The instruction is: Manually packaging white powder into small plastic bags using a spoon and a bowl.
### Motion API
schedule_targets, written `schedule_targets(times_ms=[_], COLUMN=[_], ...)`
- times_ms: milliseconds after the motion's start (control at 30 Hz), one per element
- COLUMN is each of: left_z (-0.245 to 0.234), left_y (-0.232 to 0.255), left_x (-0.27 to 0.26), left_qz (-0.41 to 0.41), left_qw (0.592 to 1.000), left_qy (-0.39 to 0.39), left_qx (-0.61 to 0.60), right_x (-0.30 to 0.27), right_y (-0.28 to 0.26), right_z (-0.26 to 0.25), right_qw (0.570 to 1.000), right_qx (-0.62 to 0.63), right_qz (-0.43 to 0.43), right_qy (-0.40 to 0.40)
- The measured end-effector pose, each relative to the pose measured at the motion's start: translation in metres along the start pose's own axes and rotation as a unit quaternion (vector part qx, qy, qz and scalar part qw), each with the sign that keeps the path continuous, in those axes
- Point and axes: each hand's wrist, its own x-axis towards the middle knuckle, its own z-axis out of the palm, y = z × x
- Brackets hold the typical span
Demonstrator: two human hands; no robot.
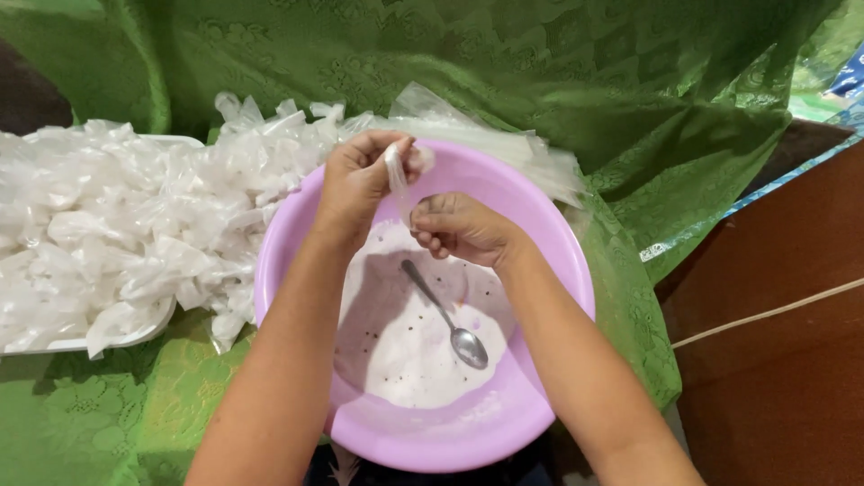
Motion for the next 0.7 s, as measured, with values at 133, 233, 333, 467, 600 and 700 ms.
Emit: schedule_targets(times_ms=[133,233,333,467,600,700], left_z=[0.007,0.008,-0.002,-0.002,0.002,0.008], left_y=[0.000,-0.005,-0.019,-0.022,-0.021,0.001], left_x=[-0.015,-0.015,-0.006,-0.006,-0.005,-0.020], left_qz=[-0.078,-0.064,-0.076,-0.074,-0.083,-0.077], left_qw=[0.995,0.992,0.988,0.990,0.990,0.991], left_qy=[-0.066,-0.080,-0.074,-0.068,-0.058,-0.055], left_qx=[-0.015,0.071,0.110,0.102,0.096,0.099], right_x=[0.011,0.016,0.010,0.007,0.006,0.004], right_y=[0.000,-0.005,-0.014,-0.019,-0.023,-0.026], right_z=[-0.019,-0.029,-0.020,-0.015,-0.011,0.001], right_qw=[1.000,0.994,0.985,0.972,0.964,0.962], right_qx=[0.016,0.034,0.099,0.141,0.152,0.136], right_qz=[-0.017,-0.057,-0.106,-0.157,-0.184,-0.187], right_qy=[0.009,0.087,0.098,0.103,0.121,0.145])
